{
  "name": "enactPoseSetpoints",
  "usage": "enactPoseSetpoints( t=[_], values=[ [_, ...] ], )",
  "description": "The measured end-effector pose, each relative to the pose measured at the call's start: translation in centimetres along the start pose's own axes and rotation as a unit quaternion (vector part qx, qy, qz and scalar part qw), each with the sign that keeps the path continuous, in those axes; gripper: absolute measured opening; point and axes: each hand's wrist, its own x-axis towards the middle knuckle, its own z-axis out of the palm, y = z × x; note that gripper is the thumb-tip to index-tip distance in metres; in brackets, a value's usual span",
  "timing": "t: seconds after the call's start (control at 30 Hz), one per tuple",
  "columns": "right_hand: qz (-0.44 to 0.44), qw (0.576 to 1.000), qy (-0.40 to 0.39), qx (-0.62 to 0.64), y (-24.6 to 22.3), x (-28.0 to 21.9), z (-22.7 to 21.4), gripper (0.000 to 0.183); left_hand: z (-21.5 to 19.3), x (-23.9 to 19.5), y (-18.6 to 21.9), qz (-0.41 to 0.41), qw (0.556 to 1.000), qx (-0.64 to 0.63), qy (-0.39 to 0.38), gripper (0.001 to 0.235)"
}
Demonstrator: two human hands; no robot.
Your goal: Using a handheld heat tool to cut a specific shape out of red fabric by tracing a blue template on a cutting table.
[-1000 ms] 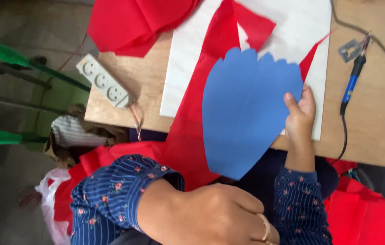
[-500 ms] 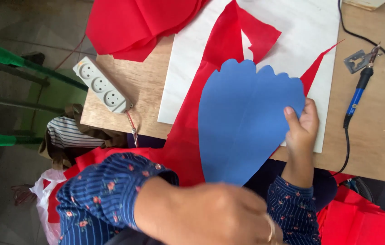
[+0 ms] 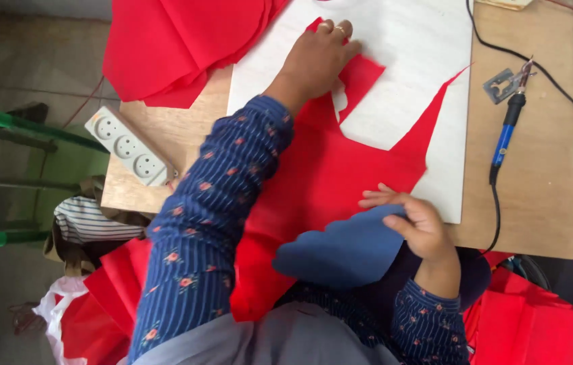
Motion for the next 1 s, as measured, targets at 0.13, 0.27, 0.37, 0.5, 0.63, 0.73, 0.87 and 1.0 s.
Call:
enactPoseSetpoints(
  t=[0.13, 0.27, 0.37, 0.5, 0.63, 0.73, 0.87, 1.0],
  values=[
    [0.035, 0.995, -0.036, -0.089, -0.1, 0.5, 0.3, 0.025, 4.5, 6.7, -3.1, -0.234, 0.952, -0.109, 0.165, 0.024],
    [-0.035, 0.994, -0.035, -0.093, -0.2, 1.0, 0.3, 0.017, 3.5, 3.8, -1.7, -0.206, 0.959, 0.085, 0.174, 0.017],
    [-0.009, 0.996, -0.045, -0.081, -0.2, 1.3, 0.4, 0.018, 1.4, 1.3, -1.6, -0.151, 0.888, 0.389, 0.195, 0.015],
    [-0.022, 0.994, -0.046, -0.098, 0.1, 1.1, 0.3, 0.019, 3.4, -4.1, 3.2, 0.079, 0.928, 0.290, 0.221, 0.027],
    [-0.040, 0.998, -0.032, -0.046, -1.1, 0.4, -0.6, 0.016, 1.6, -13.0, 9.2, 0.264, 0.948, -0.174, 0.033, 0.071],
    [-0.089, 0.992, 0.021, 0.086, 0.9, -2.5, -1.1, 0.017, -1.3, -13.9, 10.5, 0.206, 0.959, -0.186, -0.049, 0.073],
    [-0.137, 0.971, 0.043, 0.189, 0.9, -5.5, -3.0, 0.025, -1.2, -11.7, 10.4, 0.156, 0.973, -0.159, -0.063, 0.071],
    [-0.155, 0.964, 0.006, 0.216, 0.5, -8.5, -6.0, 0.020, -1.2, -8.8, 8.9, 0.148, 0.971, -0.158, -0.097, 0.067]
  ],
)
